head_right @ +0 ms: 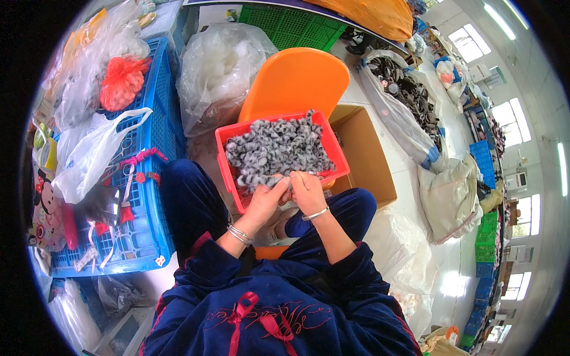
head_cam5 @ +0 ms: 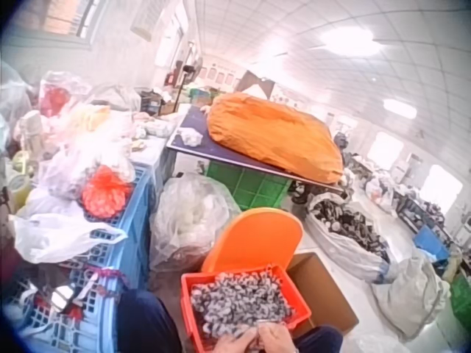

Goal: The person sits on the floor and assembles small decorative items by inserting metal rods into grey fluffy pieces. They transfer the fluffy pieces from a cardboard box into a red tray, then repeatedly insert rods into each piece and place them back in the tray.

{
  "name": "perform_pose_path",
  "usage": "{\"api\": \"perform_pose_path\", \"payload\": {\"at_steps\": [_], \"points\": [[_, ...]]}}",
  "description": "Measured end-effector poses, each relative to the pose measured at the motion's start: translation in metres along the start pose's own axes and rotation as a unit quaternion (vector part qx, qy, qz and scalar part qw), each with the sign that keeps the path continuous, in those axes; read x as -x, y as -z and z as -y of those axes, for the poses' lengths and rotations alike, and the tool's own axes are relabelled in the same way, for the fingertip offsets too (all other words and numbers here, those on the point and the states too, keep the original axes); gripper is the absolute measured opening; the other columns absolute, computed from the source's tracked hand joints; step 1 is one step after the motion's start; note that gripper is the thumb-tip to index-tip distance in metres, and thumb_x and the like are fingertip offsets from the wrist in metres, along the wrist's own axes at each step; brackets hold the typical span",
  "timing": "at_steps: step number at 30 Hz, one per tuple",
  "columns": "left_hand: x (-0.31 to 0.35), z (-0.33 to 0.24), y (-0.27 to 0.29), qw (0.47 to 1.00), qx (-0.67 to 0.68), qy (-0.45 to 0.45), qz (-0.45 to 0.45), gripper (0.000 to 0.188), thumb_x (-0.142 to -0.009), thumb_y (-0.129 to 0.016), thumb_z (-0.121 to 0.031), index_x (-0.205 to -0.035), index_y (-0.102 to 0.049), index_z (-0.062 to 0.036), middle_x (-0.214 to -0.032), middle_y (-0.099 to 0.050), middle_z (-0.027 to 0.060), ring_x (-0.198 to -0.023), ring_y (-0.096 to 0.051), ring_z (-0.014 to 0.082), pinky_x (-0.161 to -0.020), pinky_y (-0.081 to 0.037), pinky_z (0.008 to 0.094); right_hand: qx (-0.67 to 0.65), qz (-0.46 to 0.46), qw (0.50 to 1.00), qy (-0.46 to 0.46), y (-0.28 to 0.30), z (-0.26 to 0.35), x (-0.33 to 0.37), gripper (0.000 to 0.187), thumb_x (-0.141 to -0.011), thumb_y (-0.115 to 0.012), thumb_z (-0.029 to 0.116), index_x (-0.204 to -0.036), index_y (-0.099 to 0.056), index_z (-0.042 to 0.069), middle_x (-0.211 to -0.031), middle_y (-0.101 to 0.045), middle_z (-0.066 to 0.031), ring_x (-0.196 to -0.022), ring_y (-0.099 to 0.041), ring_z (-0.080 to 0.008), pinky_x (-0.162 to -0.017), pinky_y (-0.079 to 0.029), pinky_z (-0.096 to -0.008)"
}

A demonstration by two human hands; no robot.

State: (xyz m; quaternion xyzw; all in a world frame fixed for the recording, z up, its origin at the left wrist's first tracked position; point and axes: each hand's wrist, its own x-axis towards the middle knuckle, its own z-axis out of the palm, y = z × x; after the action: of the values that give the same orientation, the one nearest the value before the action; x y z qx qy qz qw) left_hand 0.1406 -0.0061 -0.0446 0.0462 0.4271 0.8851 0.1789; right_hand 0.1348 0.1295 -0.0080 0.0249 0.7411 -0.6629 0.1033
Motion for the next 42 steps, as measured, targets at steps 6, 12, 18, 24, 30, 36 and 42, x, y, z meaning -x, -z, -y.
{"api": "perform_pose_path", "payload": {"at_steps": [6,12,18,24,30,36,42], "points": [[-0.005,-0.006,0.005,0.999,0.019,0.005,0.035,0.027,-0.098,-0.055,-0.027,-0.079,-0.057,-0.0080,-0.064,-0.050,-0.0055,-0.057,-0.039,0.0027,-0.052,-0.030,0.0199,0.179,-0.152,0.969,0.076,0.044,0.007,-0.018,0.035,-0.100,-0.047,0.025,-0.074,-0.059,0.005,-0.060,-0.054,0.0002,-0.053,-0.052,-0.0106,-0.048,-0.041,-0.0284],[-0.007,-0.009,0.015,0.999,0.022,0.005,0.030,0.023,-0.098,-0.054,-0.025,-0.088,-0.061,-0.0049,-0.066,-0.051,-0.0037,-0.057,-0.041,0.0048,-0.053,-0.034,0.0197,0.136,-0.300,0.939,-0.101,0.179,0.007,-0.056,0.062,-0.095,-0.040,0.058,-0.071,-0.061,0.004,-0.053,-0.050,-0.0009,-0.044,-0.047,-0.0127,-0.041,-0.035,-0.0274],[-0.008,-0.011,0.012,1.000,-0.009,0.025,0.005,0.021,-0.097,-0.054,-0.022,-0.087,-0.060,-0.0051,-0.067,-0.052,-0.0041,-0.057,-0.041,0.0036,-0.052,-0.032,0.0184,0.381,-0.160,0.908,0.074,0.147,-0.022,-0.094,0.034,-0.092,-0.053,0.035,-0.089,-0.066,0.004,-0.064,-0.059,-0.0098,-0.059,-0.058,-0.0204,-0.060,-0.048,-0.0343],[-0.008,-0.010,0.015,0.999,-0.026,0.035,-0.006,0.019,-0.097,-0.055,-0.021,-0.088,-0.062,-0.0056,-0.068,-0.054,-0.0045,-0.058,-0.041,0.0023,-0.052,-0.031,0.0176,0.500,-0.004,0.858,0.119,0.061,-0.019,-0.131,0.038,-0.081,-0.060,0.012,-0.119,-0.062,0.012,-0.089,-0.064,-0.0168,-0.083,-0.062,-0.0355,-0.075,-0.051,-0.0418],[-0.007,-0.015,0.018,0.998,-0.032,0.042,-0.024,0.018,-0.096,-0.056,-0.021,-0.089,-0.062,-0.0058,-0.069,-0.054,-0.0052,-0.060,-0.042,0.0018,-0.054,-0.032,0.0172,0.469,-0.045,0.880,0.066,0.055,0.000,-0.127,0.020,-0.085,-0.063,0.023,-0.093,-0.065,0.005,-0.074,-0.061,-0.0186,-0.068,-0.060,-0.0341,-0.063,-0.047,-0.0412],[-0.009,-0.001,0.019,0.996,-0.066,0.036,-0.045,0.016,-0.095,-0.058,-0.020,-0.100,-0.062,-0.0049,-0.079,-0.057,-0.0034,-0.065,-0.047,0.0030,-0.057,-0.037,0.0175,0.342,-0.033,0.937,0.069,0.046,0.033,-0.089,0.049,-0.087,-0.069,0.031,-0.060,-0.045,-0.001,-0.052,-0.037,-0.0041,-0.054,-0.034,-0.0094,-0.048,-0.033,-0.0329],[-0.003,-0.019,0.007,0.999,0.024,0.012,-0.031,0.035,-0.092,-0.064,-0.013,-0.123,-0.055,-0.0018,-0.094,-0.056,-0.0024,-0.078,-0.052,0.0033,-0.069,-0.044,0.0189,0.166,0.062,0.982,0.062,0.030,0.033,-0.052,0.035,-0.083,-0.074,0.019,-0.062,-0.053,0.002,-0.058,-0.043,0.0060,-0.057,-0.037,-0.0025,-0.047,-0.031,-0.0246]]}}
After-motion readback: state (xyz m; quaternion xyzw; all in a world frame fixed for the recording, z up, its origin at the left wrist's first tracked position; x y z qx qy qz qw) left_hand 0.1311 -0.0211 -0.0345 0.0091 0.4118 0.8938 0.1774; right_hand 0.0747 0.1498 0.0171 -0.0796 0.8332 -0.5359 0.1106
